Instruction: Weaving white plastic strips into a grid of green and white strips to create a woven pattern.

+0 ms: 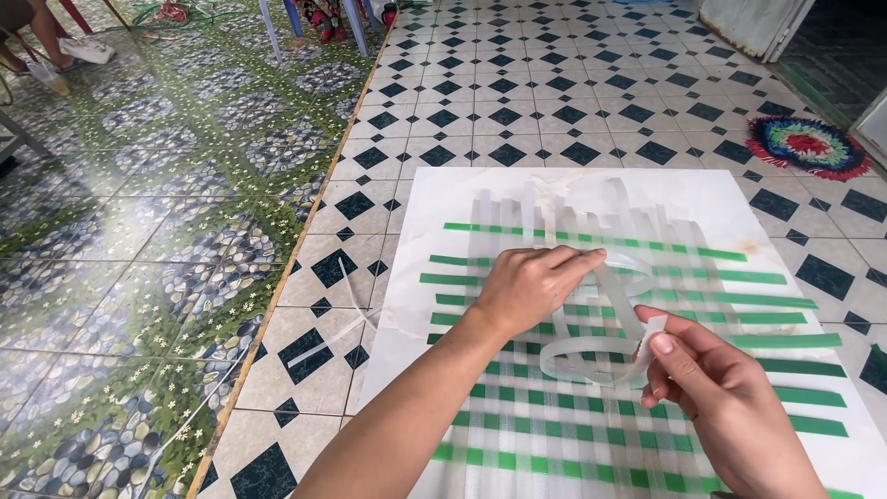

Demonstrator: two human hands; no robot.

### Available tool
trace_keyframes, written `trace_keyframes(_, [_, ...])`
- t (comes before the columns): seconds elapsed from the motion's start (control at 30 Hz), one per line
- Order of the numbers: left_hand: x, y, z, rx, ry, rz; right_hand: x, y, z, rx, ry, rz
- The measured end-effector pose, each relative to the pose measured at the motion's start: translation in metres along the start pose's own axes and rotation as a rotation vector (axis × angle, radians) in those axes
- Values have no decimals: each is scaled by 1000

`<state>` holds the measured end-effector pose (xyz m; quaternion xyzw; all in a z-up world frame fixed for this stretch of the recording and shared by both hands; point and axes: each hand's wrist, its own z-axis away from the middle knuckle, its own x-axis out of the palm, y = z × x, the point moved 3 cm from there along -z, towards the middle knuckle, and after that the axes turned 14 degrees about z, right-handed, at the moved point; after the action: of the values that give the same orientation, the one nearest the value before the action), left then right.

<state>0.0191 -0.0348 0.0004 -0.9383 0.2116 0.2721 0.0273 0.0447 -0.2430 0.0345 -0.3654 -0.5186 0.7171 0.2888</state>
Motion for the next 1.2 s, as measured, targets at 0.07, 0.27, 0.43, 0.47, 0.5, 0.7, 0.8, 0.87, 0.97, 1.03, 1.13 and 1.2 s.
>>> trace_keyframes(0.07, [0,3,0,22,0,-26,1,-3,-1,51,17,26])
trace_keyframes(0.27, [-1,4,4,33,25,-41,3,9,-10,55,-47,127])
trace_keyframes(0.43, [-1,9,3,-37,-17,62,7,21,-16,10,-86,114])
trace_keyframes(0.47, [-9,16,1,-43,-14,61,6,20,-14,11,-91,119])
trace_keyframes(0.5, [-16,19,0,-140,-22,144,4,19,-13,-10,-50,110])
trace_keyframes(0.7, [-69,33,31,-660,209,497,-14,11,-12,-22,80,124])
trace_keyframes(0.8, [-94,45,58,-963,218,517,-17,1,-13,-26,95,131])
trace_keyframes(0.87, [-105,55,78,-1058,175,500,-17,-9,-16,-65,88,119])
trace_keyframes(0.97, [-116,72,107,-1093,178,374,-13,-29,-19,-90,92,150])
trace_keyframes(1.03, [-117,81,123,-1036,269,294,-12,-44,-22,-108,134,141])
trace_keyframes(1.13, [-105,77,153,-1081,386,325,-23,-41,-43,-181,158,121])
trace_keyframes(1.2, [-106,76,152,-1143,411,337,-22,-50,-44,-205,152,107])
